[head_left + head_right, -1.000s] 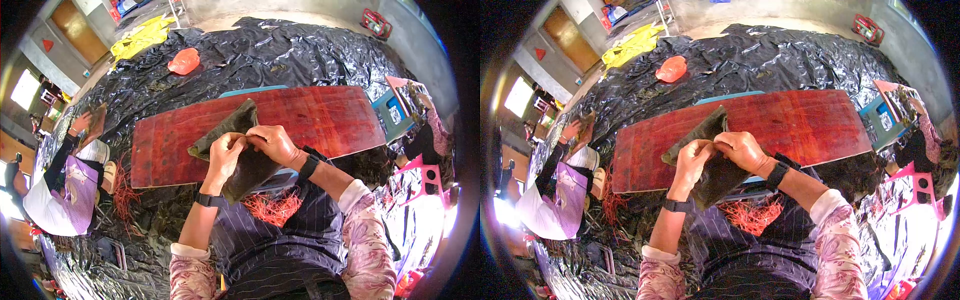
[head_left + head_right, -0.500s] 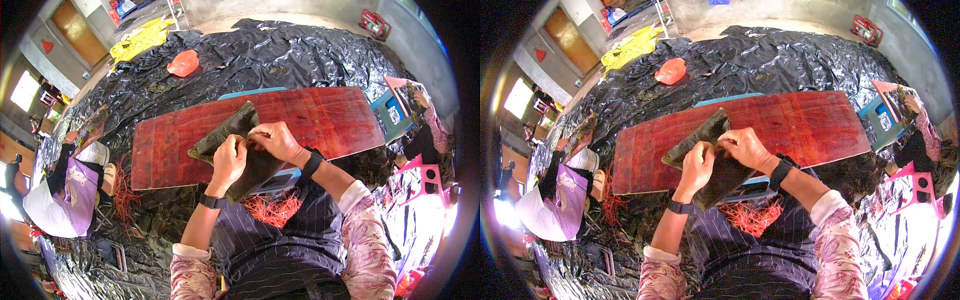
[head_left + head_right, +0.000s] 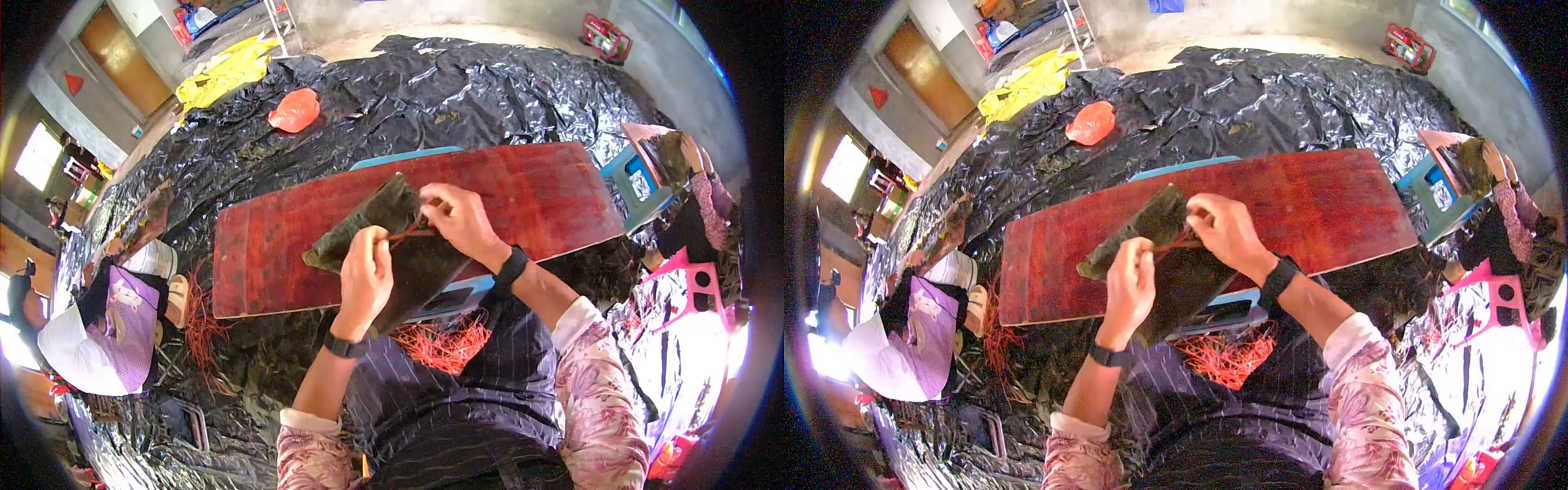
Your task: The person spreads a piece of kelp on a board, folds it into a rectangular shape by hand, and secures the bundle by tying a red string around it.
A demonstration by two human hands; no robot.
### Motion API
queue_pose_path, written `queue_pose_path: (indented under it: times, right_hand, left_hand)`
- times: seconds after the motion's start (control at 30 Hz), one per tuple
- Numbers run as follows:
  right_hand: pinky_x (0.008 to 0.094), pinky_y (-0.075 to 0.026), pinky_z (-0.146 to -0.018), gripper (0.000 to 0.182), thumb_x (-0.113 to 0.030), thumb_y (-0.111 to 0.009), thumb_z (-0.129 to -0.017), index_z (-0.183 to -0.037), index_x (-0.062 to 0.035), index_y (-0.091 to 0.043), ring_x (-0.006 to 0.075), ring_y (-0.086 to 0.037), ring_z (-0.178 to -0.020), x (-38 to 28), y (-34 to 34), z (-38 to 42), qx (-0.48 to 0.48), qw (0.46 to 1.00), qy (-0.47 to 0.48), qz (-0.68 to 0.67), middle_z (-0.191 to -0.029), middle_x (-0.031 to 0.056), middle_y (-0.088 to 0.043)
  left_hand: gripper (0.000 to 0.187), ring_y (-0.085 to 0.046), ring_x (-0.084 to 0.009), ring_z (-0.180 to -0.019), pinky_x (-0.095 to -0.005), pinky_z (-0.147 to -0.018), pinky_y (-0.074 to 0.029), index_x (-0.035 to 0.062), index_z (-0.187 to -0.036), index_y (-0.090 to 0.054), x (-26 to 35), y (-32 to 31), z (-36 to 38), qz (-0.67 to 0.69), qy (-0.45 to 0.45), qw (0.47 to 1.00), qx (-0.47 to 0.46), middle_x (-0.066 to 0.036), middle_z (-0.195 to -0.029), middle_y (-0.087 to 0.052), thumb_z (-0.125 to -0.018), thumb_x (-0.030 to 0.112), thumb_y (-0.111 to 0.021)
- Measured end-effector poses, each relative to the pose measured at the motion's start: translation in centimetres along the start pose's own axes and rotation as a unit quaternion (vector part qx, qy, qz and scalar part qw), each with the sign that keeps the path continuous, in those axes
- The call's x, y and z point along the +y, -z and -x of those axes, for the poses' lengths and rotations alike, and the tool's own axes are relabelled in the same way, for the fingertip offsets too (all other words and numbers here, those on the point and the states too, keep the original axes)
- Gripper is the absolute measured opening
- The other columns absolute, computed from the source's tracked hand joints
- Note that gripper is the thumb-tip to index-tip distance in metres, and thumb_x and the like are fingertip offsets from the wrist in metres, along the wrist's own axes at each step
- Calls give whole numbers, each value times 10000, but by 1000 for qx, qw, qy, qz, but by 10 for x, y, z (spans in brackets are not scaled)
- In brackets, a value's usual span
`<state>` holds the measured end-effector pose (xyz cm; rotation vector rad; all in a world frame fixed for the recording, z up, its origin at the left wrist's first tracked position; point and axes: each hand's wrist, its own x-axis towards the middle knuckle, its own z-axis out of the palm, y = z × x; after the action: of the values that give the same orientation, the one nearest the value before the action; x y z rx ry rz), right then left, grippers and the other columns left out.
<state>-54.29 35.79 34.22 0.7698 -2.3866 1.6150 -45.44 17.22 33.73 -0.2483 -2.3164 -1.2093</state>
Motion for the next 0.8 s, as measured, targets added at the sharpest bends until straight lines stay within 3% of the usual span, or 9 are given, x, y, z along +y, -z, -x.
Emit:
queue_pose_path:
  times: [0.03, 0.07, 0.13, 0.2, 0.27, 0.43, 0.6, 0.67, 0.8]
  right_hand:
    - [354, -521, -632, 179, -110, -657, -845, -984, 2, -649, 245, -664, -695, -7, 6, 3, 74, 997, 9, 37, -941, 164, -675]
    - [364, -524, -642, 234, -122, -660, -855, -1059, -12, -633, 264, -669, -728, -17, 11, 8, 147, 986, 16, 73, -1038, 167, -666]
    - [393, -534, -771, 330, -128, -649, -874, -1181, -25, -590, 301, -672, -895, -20, 15, 18, 124, 987, 9, 99, -1170, 182, -623]
    - [427, -482, -945, 373, -134, -631, -884, -1221, 12, -565, 352, -600, -1104, -21, 8, 26, 69, 941, 210, 257, -1213, 189, -604]
    - [501, -303, -1115, 554, -326, -572, -935, -1327, 50, -463, 376, -402, -1337, -24, -5, 37, -72, 927, 181, 321, -1412, 238, -439]
    - [562, -172, -1150, 783, -588, -381, -952, -1417, 43, -380, 359, -293, -1413, -7, -5, 43, -178, 866, 144, 445, -1499, 221, -346]
    - [551, -147, -1156, 719, -531, -383, -981, -1394, 57, -406, 357, -278, -1420, 5, 11, 46, -168, 879, 132, 426, -1505, 203, -345]
    - [549, -141, -1158, 654, -466, -405, -994, -1406, 41, -396, 354, -278, -1420, 2, 16, 50, -134, 883, 46, 447, -1493, 199, -359]
    - [556, -163, -1151, 605, -414, -436, -994, -1393, 40, -416, 343, -301, -1409, -24, 18, 51, -99, 901, 126, 403, -1475, 175, -395]
  left_hand:
    - [185, -615, -203, -796, -324, -661, -508, 15, -1139, -564, 3, 8, 2, -10, -17, 1000, 20, -129, -975, -602, -976, 71, -496]
    - [206, -608, -389, -935, -419, -814, -505, -21, -1125, -543, 14, 19, 2, -15, 0, 999, 28, -200, -1034, -600, -922, -2, -517]
    - [225, -600, -377, -1021, -429, -876, -490, -22, -1144, -544, 16, 34, 0, -94, -69, 993, 36, -192, -1109, -605, -924, 12, -517]
    - [296, -552, -365, -1161, -445, -962, -449, -11, -1227, -526, 11, 34, 5, -107, -55, 993, -1, -191, -1246, -570, -942, 67, -509]
    - [382, -481, -359, -1269, -444, -1030, -402, -6, -1317, -475, 7, 27, 6, -183, -84, 977, -68, -197, -1356, -506, -957, 121, -501]
    - [559, -305, -341, -1416, -437, -1144, -266, 6, -1461, -320, -15, 21, 17, -245, -19, 958, -147, -191, -1521, -330, -1002, 303, -439]
    - [575, -311, -344, -1412, -441, -1143, -268, -2, -1459, -319, -13, 22, 17, -246, -16, 958, -143, -199, -1517, -334, -1000, 318, -446]
    - [579, -316, -342, -1410, -443, -1141, -272, -11, -1454, -323, -14, 20, 19, -250, -21, 958, -138, -201, -1513, -341, -996, 316, -456]
    - [579, -323, -341, -1407, -443, -1139, -276, -17, -1451, -324, -14, 19, 19, -257, -25, 957, -133, -202, -1510, -347, -993, 308, -466]
